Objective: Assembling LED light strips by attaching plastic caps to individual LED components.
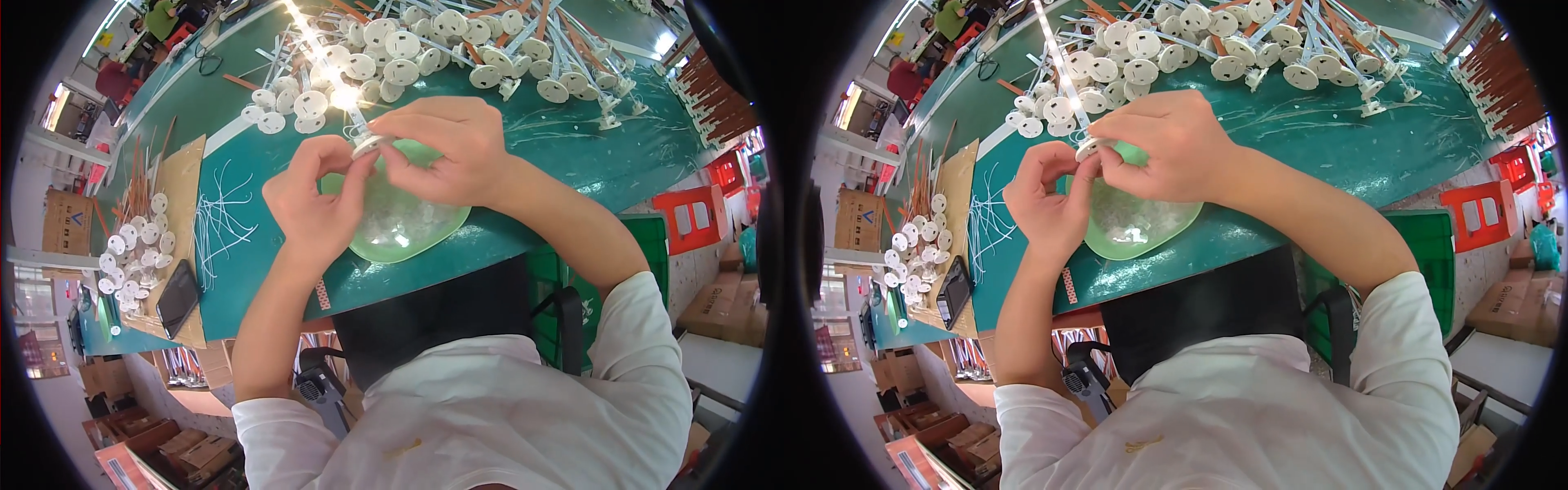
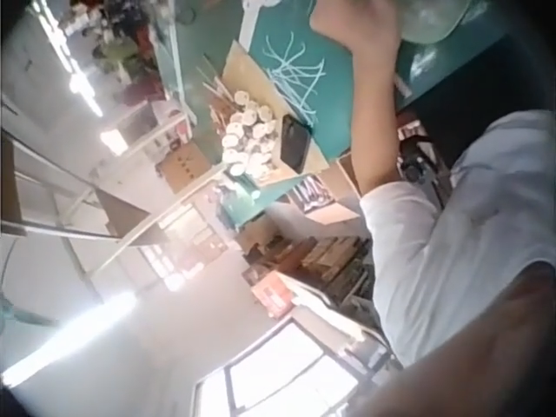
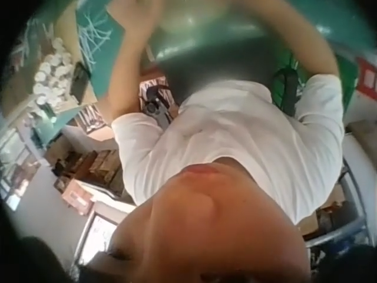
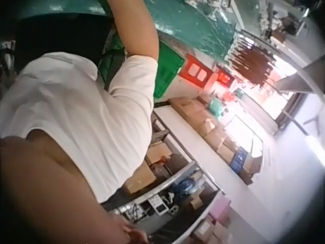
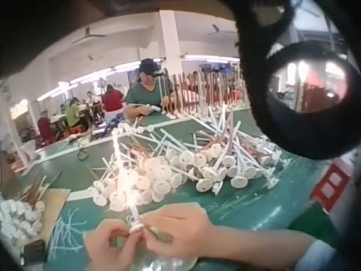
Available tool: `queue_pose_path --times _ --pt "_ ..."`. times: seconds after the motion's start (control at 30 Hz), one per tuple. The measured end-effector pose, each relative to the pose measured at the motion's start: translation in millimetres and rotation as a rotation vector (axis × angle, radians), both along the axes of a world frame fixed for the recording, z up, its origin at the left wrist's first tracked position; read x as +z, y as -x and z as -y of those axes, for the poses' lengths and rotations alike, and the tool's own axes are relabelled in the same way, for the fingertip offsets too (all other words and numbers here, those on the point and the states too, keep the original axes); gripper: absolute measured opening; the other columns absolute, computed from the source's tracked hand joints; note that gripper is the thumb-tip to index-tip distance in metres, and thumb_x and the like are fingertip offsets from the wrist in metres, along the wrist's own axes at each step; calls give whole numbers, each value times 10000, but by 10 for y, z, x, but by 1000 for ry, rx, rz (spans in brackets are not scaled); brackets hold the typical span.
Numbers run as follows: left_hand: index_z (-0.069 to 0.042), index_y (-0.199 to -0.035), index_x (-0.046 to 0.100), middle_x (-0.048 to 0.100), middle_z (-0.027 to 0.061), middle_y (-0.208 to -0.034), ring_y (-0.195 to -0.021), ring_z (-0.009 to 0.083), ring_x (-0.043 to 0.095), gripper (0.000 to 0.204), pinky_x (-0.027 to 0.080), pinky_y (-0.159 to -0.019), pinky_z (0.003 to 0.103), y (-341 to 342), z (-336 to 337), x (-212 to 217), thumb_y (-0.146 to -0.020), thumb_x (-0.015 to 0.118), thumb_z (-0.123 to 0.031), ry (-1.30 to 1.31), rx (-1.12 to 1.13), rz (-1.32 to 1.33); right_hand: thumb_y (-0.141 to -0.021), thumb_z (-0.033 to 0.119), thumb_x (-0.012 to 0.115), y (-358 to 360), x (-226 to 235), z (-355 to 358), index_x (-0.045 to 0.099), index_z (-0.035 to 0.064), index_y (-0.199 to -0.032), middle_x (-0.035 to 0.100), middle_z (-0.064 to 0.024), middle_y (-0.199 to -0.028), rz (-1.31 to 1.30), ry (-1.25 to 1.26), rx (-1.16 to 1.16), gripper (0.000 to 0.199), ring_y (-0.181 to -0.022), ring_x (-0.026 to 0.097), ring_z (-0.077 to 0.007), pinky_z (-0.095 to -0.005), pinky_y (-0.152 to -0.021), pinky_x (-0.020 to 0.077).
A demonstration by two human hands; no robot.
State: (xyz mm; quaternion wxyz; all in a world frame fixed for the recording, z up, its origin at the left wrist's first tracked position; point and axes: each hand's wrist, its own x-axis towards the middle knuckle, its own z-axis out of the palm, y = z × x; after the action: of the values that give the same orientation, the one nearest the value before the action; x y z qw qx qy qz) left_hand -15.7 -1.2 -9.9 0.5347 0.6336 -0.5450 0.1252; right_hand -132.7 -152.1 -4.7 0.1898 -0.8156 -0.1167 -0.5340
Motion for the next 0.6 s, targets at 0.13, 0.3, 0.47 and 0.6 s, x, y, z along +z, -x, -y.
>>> queue_pose_path --times 0.13,0.3,0.47,0.6 --pt "-46 -867 631 682 58 -694 -602 143 691 220 505 -551 231 -87 4 -64 -752 813 1 19 -15 -17 -699 -3 767 10 -9 33 736 34 -953 737 -110 -857 -18 22 40 258 -684 712 -231 -291 -576 567" --pt "-41 -875 646 668 63 -684 -570 184 658 251 490 -523 249 -123 4 -82 -711 818 37 101 4 226 -733 -4 775 12 -5 4 729 30 -950 741 -116 -892 -8 12 59 225 -714 712 -241 -292 -618 573" --pt "-28 -894 664 667 77 -687 -557 197 640 279 484 -512 265 -134 -6 -10 -681 798 91 176 -9 354 -744 -15 775 24 35 -33 724 37 -939 737 -110 -989 -92 -142 121 208 -750 708 -198 -268 -641 566" --pt "-21 -934 684 660 88 -688 -543 213 619 325 482 -511 284 -160 -29 32 -658 777 124 180 -48 434 -766 -38 764 39 56 -65 716 35 -935 725 -110 -1039 -139 -274 196 190 -763 694 -159 -249 -612 548"
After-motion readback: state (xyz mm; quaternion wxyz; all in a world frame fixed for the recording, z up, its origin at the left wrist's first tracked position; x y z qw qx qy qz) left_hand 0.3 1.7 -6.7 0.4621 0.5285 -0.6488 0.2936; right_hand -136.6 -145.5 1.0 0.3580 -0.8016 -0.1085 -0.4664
